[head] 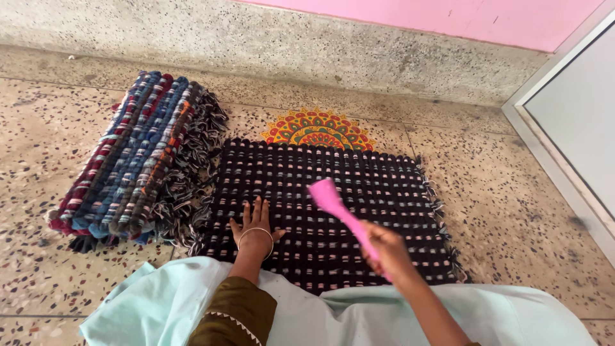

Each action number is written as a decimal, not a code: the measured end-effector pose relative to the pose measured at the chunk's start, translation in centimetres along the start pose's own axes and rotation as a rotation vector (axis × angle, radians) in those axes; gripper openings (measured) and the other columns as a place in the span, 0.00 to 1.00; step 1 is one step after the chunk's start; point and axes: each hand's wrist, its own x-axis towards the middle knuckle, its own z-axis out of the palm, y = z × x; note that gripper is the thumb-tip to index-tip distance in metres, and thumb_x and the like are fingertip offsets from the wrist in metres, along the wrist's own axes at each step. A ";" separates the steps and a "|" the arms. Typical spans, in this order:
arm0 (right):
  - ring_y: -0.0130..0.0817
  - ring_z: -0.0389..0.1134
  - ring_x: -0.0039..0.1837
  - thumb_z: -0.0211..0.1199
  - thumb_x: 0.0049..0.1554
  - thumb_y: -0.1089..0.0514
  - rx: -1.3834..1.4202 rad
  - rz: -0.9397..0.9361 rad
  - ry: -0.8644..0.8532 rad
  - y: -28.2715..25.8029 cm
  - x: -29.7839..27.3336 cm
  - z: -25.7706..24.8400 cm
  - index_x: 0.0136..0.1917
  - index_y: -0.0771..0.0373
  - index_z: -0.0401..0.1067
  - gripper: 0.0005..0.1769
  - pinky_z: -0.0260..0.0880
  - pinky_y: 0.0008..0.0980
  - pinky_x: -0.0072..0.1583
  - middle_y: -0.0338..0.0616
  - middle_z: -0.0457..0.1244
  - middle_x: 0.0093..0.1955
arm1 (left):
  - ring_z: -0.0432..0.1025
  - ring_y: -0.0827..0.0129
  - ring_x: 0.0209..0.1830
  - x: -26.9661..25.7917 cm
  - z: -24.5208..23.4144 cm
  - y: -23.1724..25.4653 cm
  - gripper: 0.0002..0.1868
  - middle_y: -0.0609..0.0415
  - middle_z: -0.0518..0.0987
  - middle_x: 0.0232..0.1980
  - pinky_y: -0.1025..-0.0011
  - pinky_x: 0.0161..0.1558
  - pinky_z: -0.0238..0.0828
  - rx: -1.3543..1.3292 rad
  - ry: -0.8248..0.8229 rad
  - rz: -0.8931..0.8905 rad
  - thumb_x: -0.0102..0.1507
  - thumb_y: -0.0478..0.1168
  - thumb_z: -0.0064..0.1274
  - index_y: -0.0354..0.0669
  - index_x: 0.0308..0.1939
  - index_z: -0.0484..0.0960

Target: The person brushes a small woven rug using a pink brush by hand while sitting on the floor.

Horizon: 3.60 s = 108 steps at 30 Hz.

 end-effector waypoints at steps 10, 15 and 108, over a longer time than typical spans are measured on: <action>0.26 0.54 0.22 0.55 0.63 0.58 0.239 0.051 0.179 1.8 -1.2 5.8 0.61 0.58 0.70 0.13 0.51 0.26 0.23 0.41 0.59 0.27 | 0.24 0.67 0.85 0.5 0.4 0.0 0.54 0.70 0.23 0.85 0.43 0.78 0.33 0.013 0.040 0.016 0.64 0.73 0.42 0.66 0.81 0.25; 0.22 0.54 0.22 0.51 0.64 0.56 0.105 0.037 -0.075 -0.9 -2.5 5.8 0.67 0.54 0.72 0.20 0.53 0.24 0.23 0.40 0.62 0.28 | 0.23 0.68 0.85 0.4 0.5 -0.6 0.55 0.72 0.24 0.85 0.44 0.79 0.32 0.002 0.048 0.032 0.63 0.74 0.44 0.67 0.81 0.26; 0.27 0.52 0.21 0.53 0.62 0.58 0.047 0.239 0.205 1.6 -7.3 -1.5 0.58 0.53 0.73 0.13 0.46 0.29 0.23 0.42 0.59 0.26 | 0.19 0.56 0.84 -2.5 3.3 0.5 0.72 0.52 0.21 0.85 0.43 0.78 0.23 -0.044 0.032 0.075 0.50 0.82 0.55 0.65 0.82 0.26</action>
